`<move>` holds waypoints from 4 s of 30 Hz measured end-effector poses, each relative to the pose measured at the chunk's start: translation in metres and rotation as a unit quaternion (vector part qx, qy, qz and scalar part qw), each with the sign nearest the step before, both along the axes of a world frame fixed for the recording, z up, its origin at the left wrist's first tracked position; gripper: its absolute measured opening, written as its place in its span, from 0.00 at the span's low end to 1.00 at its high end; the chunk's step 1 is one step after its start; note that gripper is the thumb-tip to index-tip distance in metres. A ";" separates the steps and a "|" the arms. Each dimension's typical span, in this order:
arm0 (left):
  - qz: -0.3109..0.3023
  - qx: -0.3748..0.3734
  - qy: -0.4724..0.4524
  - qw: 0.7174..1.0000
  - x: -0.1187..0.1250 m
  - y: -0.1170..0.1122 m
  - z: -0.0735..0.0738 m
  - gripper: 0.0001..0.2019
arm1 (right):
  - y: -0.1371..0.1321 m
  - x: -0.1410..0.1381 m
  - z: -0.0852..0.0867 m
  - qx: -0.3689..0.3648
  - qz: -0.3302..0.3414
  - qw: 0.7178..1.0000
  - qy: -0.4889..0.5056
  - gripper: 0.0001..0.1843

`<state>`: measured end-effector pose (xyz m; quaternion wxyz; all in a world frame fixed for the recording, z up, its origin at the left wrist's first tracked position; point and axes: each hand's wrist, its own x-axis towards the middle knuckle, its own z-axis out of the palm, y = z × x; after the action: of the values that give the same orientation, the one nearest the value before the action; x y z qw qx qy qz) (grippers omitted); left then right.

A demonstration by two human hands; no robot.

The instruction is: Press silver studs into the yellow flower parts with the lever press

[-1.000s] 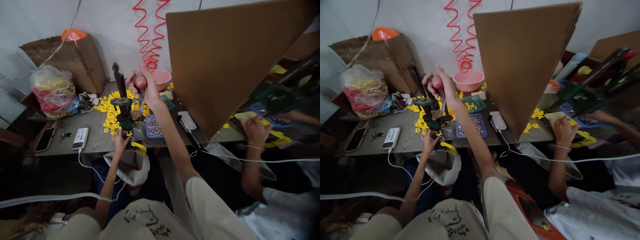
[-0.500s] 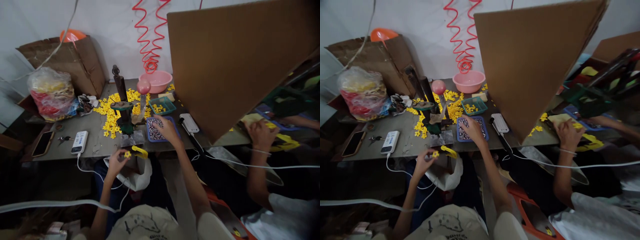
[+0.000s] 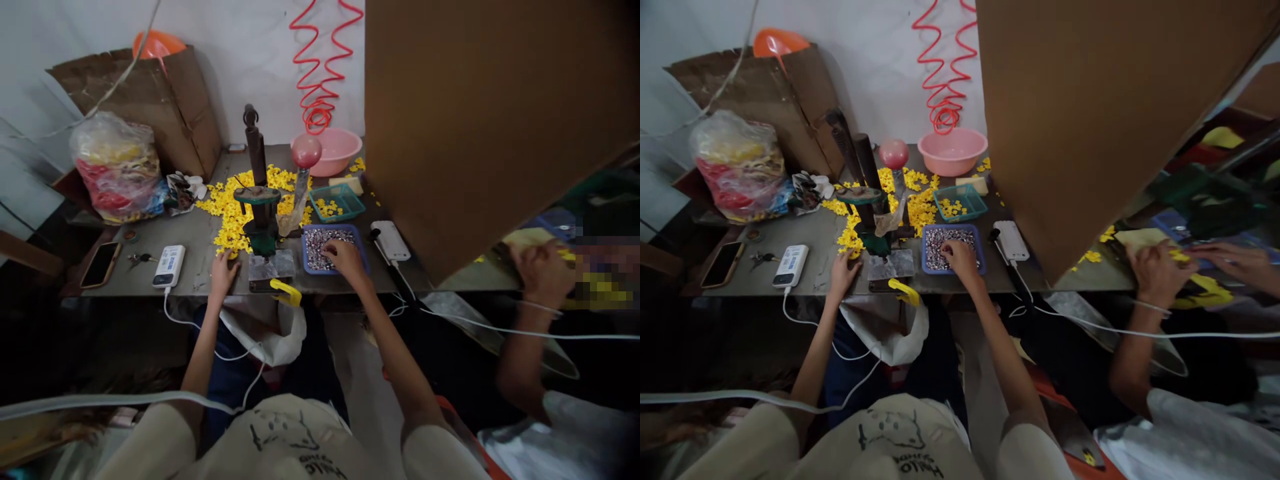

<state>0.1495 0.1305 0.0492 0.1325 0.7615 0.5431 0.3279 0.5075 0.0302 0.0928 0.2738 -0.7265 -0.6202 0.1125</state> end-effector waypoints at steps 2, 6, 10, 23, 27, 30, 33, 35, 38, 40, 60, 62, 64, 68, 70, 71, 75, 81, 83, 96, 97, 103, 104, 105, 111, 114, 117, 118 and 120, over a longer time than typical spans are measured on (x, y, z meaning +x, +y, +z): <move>-0.013 -0.021 0.001 1.000 0.002 0.013 -0.004 0.16 | -0.004 0.005 -0.003 0.054 -0.027 0.998 0.015 0.08; -0.003 -0.043 -0.061 0.997 -0.005 0.009 -0.007 0.14 | -0.012 0.016 -0.008 0.112 -0.073 0.988 0.080 0.10; -0.024 -0.090 -0.177 0.980 -0.005 -0.022 0.006 0.26 | -0.019 0.006 -0.003 0.134 -0.055 0.965 0.221 0.10; -0.202 -0.209 -0.284 0.914 0.074 -0.104 0.036 0.19 | -0.017 -0.131 -0.005 0.113 0.107 0.842 0.517 0.14; -0.202 -0.218 -0.289 0.910 0.078 -0.103 0.033 0.22 | -0.010 -0.136 -0.015 0.062 0.125 0.833 0.536 0.15; -0.202 -0.223 -0.290 0.909 0.078 -0.102 0.032 0.22 | -0.009 -0.135 -0.015 0.055 0.133 0.838 0.527 0.15; -0.196 -0.210 -0.281 0.916 0.077 -0.101 0.031 0.23 | -0.010 -0.134 -0.014 0.075 0.134 0.849 0.506 0.15; -0.192 -0.195 -0.269 0.923 0.076 -0.100 0.029 0.21 | -0.011 -0.133 -0.014 0.089 0.128 0.863 0.481 0.14; -0.176 -0.166 -0.259 0.935 0.073 -0.098 0.026 0.17 | -0.013 -0.132 -0.016 0.108 0.121 0.879 0.449 0.14; -0.160 -0.149 -0.254 0.942 0.072 -0.098 0.024 0.15 | -0.014 -0.132 -0.017 0.116 0.119 0.883 0.439 0.14; -0.033 -0.035 -0.066 0.997 0.062 -0.053 0.007 0.15 | 0.035 -0.060 0.111 0.390 -0.123 0.835 0.367 0.18; -0.011 -0.036 -0.041 0.998 0.067 -0.051 0.008 0.15 | 0.050 -0.063 0.156 0.393 -0.045 0.824 0.405 0.23; -0.003 -0.040 -0.028 0.999 0.069 -0.049 0.008 0.15 | 0.055 -0.076 0.190 0.355 0.085 0.805 0.467 0.31; 0.011 -0.039 -0.017 0.999 0.071 -0.047 0.004 0.15 | 0.013 -0.117 0.190 0.344 0.203 0.765 0.506 0.34; 0.013 -0.038 -0.013 0.999 0.073 -0.044 0.003 0.14 | -0.024 -0.134 0.168 0.384 0.195 0.754 0.496 0.27; 0.012 -0.040 -0.012 0.999 0.073 -0.043 0.004 0.13 | -0.040 -0.139 0.156 0.371 0.208 0.769 0.478 0.25; 0.011 -0.040 -0.020 0.999 0.065 -0.048 0.011 0.15 | -0.053 -0.123 0.127 0.329 0.221 0.790 0.468 0.32; -0.113 -0.086 -0.054 0.988 0.005 -0.106 -0.020 0.15 | -0.006 -0.025 0.056 0.092 -0.018 0.979 0.183 0.15; -0.132 -0.133 -0.038 0.982 -0.010 -0.121 -0.035 0.17 | -0.001 -0.007 0.025 0.010 -0.055 0.995 0.086 0.11; -0.007 -0.030 -0.024 0.999 -0.029 0.037 0.014 0.18 | -0.004 -0.007 0.000 0.146 -0.087 0.970 0.176 0.08; 0.004 -0.040 -0.038 0.998 -0.027 0.033 0.014 0.18 | -0.010 -0.012 0.002 0.157 -0.079 0.957 0.231 0.08; -0.054 -0.129 -0.211 0.967 0.005 -0.048 0.012 0.25 | -0.037 -0.082 0.004 0.108 0.041 0.869 0.481 0.15; -0.072 -0.144 -0.232 0.959 0.014 -0.062 0.012 0.25 | -0.038 -0.097 0.003 0.104 0.054 0.865 0.488 0.15; -0.086 -0.153 -0.250 0.952 0.023 -0.073 0.012 0.25 | -0.037 -0.110 0.001 0.108 0.064 0.864 0.487 0.15; -0.124 -0.166 -0.337 0.918 0.059 -0.097 0.016 0.23 | -0.018 -0.151 -0.017 0.110 0.102 0.870 0.470 0.16; -0.142 -0.169 -0.363 0.905 0.063 -0.097 0.016 0.22 | -0.015 -0.151 -0.020 0.108 0.120 0.859 0.487 0.14; -0.156 -0.185 -0.366 0.898 0.064 -0.096 0.016 0.24 | -0.020 -0.147 -0.016 0.132 0.120 0.866 0.467 0.12; -0.158 -0.193 -0.367 0.896 0.065 -0.096 0.015 0.25 | -0.022 -0.146 -0.014 0.144 0.119 0.873 0.451 0.11; -0.158 -0.203 -0.369 0.893 0.066 -0.096 0.014 0.25 | -0.027 -0.146 -0.010 0.163 0.118 0.887 0.415 0.10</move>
<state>0.2158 0.0340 0.0628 0.5255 0.6178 0.3825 0.4425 0.3615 0.0032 0.0825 0.6054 -0.4804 -0.5404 0.3327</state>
